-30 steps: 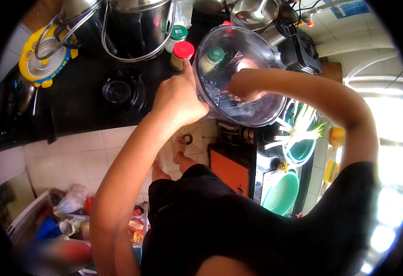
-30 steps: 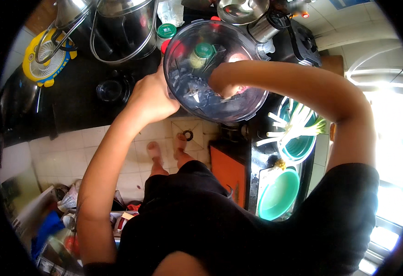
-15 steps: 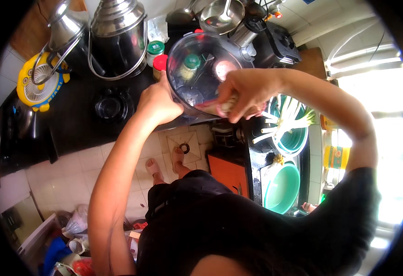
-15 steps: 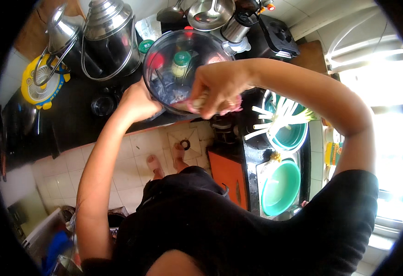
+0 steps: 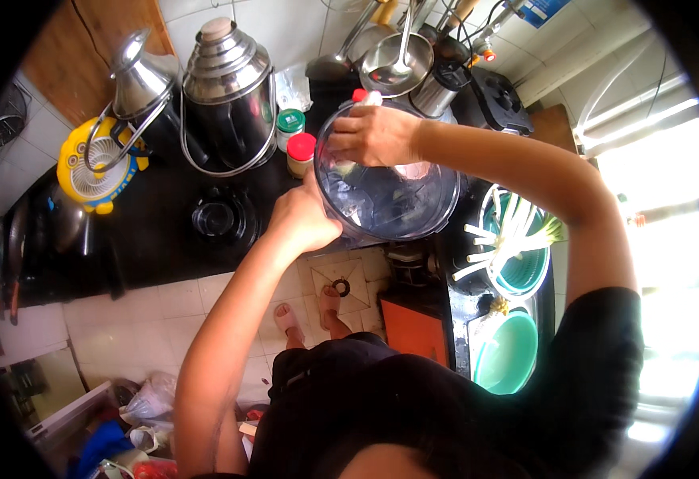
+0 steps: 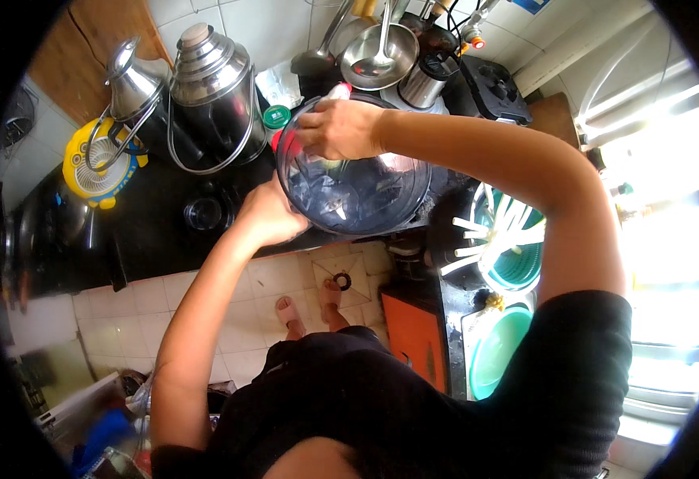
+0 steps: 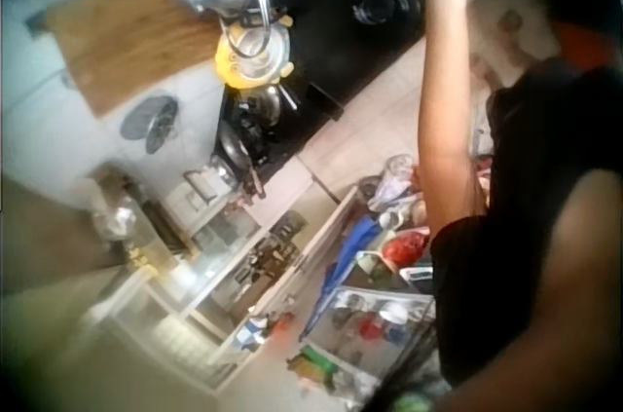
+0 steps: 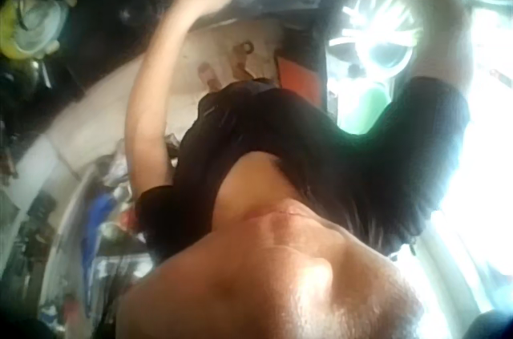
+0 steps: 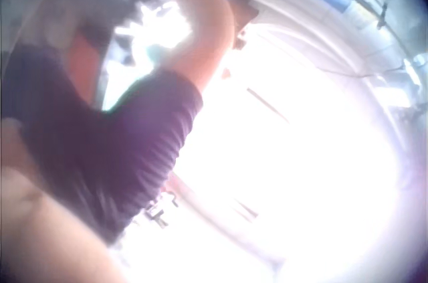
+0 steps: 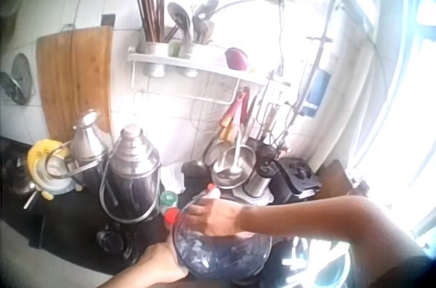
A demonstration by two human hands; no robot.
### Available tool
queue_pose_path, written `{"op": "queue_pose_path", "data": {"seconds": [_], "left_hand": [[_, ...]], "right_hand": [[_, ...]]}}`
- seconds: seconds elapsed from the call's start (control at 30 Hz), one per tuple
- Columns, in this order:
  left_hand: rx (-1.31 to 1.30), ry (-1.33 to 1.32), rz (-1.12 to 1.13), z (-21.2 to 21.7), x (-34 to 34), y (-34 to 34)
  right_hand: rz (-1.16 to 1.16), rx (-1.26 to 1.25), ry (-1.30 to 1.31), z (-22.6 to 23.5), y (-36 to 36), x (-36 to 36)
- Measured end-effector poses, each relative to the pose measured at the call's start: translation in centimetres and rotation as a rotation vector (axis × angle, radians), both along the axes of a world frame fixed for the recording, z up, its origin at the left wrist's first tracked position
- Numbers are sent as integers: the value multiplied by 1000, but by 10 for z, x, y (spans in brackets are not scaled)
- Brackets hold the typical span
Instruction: The person cleans a blender jar and its lid using a cloth and running water at the sink. They then wipe the countertop and sink area with the cloth, rinse a green basin, and finally sweep the kitchen floor with a broom.
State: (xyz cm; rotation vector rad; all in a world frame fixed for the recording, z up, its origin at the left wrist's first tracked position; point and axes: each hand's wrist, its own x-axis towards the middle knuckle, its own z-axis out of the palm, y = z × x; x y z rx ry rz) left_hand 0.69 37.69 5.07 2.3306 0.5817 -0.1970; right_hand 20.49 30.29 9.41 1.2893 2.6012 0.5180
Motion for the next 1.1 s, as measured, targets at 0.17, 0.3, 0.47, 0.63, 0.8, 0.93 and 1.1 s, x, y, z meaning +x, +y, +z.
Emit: {"op": "queue_pose_path", "data": {"seconds": [0.17, 0.3, 0.47, 0.63, 0.8, 0.93, 1.1], "left_hand": [[31, -53, -20, -8, -1, 2], [27, 16, -5, -1, -3, 6], [22, 29, -38, -1, -1, 5], [-20, 51, -32, 3, 1, 2], [20, 34, -13, 2, -1, 2], [-4, 6, -6, 0, 2, 2], [7, -29, 40, -13, 2, 2]], "right_hand": [[-249, -53, -69, -18, -36, 22], [-603, -466, -247, -4, -56, -11], [-712, -676, -226, -51, -22, -19], [-576, -809, -262, -88, -5, -26], [-1440, -814, 1169, -98, 5, -11], [-1987, -409, 1694, -94, 33, -51], [-1726, -437, 1725, -38, 27, -56]]}}
